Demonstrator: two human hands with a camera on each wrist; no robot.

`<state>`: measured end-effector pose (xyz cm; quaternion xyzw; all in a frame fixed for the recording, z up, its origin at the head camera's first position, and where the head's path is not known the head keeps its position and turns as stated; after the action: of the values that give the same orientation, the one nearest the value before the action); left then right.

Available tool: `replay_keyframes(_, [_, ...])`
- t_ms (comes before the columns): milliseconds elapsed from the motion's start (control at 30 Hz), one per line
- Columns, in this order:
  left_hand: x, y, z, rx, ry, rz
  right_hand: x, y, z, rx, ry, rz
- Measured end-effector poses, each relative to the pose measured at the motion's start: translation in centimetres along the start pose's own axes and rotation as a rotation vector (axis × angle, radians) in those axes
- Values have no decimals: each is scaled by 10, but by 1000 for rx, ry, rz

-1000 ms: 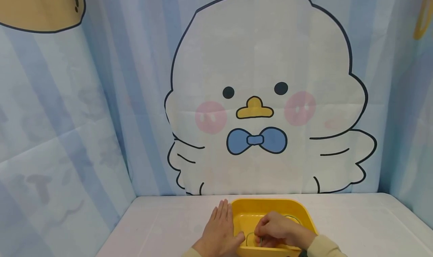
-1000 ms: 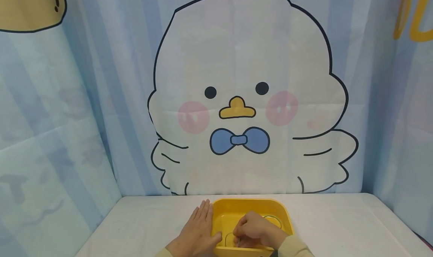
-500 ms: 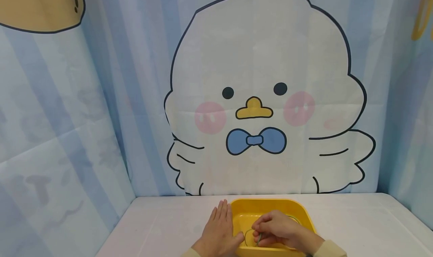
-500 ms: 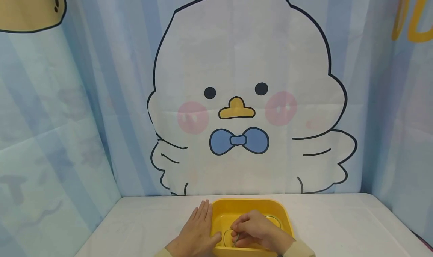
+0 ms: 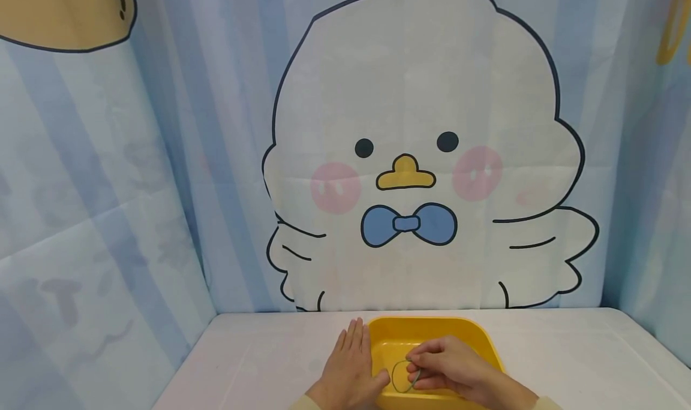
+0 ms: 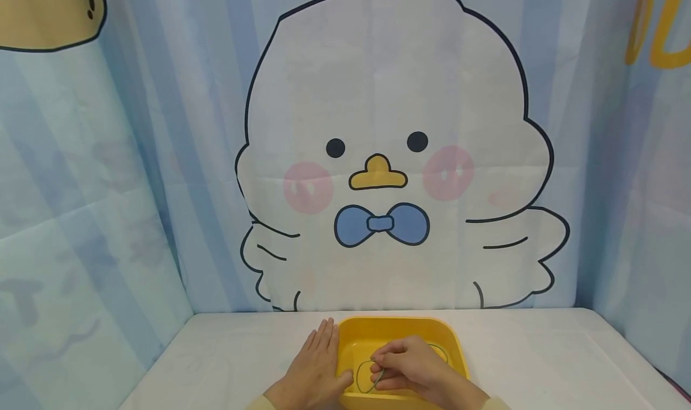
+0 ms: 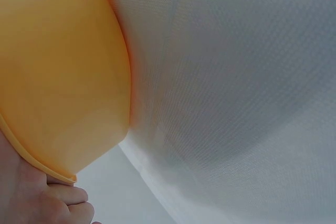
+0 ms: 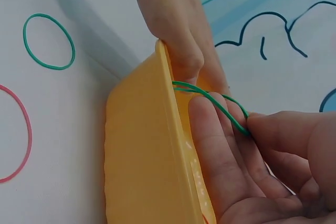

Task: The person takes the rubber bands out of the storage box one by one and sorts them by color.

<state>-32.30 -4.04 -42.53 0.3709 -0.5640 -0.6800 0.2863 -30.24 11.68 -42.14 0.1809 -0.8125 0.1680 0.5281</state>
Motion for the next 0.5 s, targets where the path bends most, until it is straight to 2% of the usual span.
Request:
replay_keyframes(400, [1, -4, 1, 9, 23, -17, -3, -7, -19, 39, -57, 30])
replay_keyframes(500, [1, -4, 1, 10, 30, -16, -8, -12, -23, 1, -95, -18])
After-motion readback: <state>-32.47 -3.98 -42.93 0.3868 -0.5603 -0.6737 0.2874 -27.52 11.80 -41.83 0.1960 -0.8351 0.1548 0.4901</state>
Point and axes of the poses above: each hand's wrist, its own z-axis towards the middle knuckle, its own y-axis out of the back of the hand, x = y × z, the point moved 8 cm from there along z, towards the middle knuckle, and after that the axes turned 13 degrees about -y, right-handed, at the moved point
